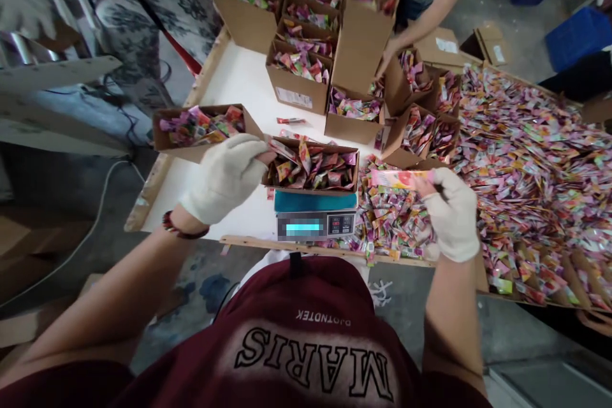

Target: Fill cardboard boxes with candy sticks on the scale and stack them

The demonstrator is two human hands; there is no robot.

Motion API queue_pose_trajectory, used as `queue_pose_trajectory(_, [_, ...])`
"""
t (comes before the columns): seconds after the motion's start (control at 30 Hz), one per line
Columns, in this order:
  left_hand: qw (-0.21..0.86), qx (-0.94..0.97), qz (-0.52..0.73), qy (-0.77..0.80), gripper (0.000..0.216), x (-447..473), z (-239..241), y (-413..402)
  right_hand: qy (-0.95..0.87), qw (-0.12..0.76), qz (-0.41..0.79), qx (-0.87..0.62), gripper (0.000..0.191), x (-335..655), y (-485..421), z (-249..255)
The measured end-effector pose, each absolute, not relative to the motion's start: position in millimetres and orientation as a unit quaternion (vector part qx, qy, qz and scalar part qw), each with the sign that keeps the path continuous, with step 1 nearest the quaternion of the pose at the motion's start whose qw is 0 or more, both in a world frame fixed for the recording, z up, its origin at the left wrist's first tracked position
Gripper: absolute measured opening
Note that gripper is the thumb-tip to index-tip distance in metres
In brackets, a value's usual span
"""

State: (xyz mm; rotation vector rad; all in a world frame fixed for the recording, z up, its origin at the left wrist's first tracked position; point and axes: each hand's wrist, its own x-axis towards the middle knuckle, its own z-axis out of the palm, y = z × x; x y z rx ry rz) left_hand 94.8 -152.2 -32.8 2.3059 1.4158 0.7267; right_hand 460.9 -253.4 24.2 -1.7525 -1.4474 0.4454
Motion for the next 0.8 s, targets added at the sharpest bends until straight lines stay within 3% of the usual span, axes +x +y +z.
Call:
queue_pose_trajectory(0.3, [0.183,0.803,0.360,0.438,0.029,102.8,17.5,-158.4,-0.590,0.451,0.320,-0.588,0.026,403.0,-219.4,2.1])
queue_pose_trajectory(0.47, [0.176,0.812,0.355,0.429,0.030,116.4,23.2,-165.3,-0.622,0.320,0.372,-0.611,0.025,394.2,-213.6,-18.2])
queue_pose_trajectory(0.63, [0.192,0.826,0.299,0.437,0.034,120.8,1.9,-159.6,-0.531,0.211,0.213,-0.792,0.036,508.2,-277.9,-47.0])
queue_pose_trajectory(0.73, [0.200,0.870,0.158,0.421,0.032,132.4,-28.0,-158.5,-0.393,0.020,0.060,-0.917,0.056,586.0,-335.1,-71.9])
queue_pose_trajectory(0.8, [0.188,0.891,-0.003,0.414,0.033,146.2,-51.7,-160.4,-0.341,-0.090,0.040,-0.935,0.062,615.6,-365.6,-85.8])
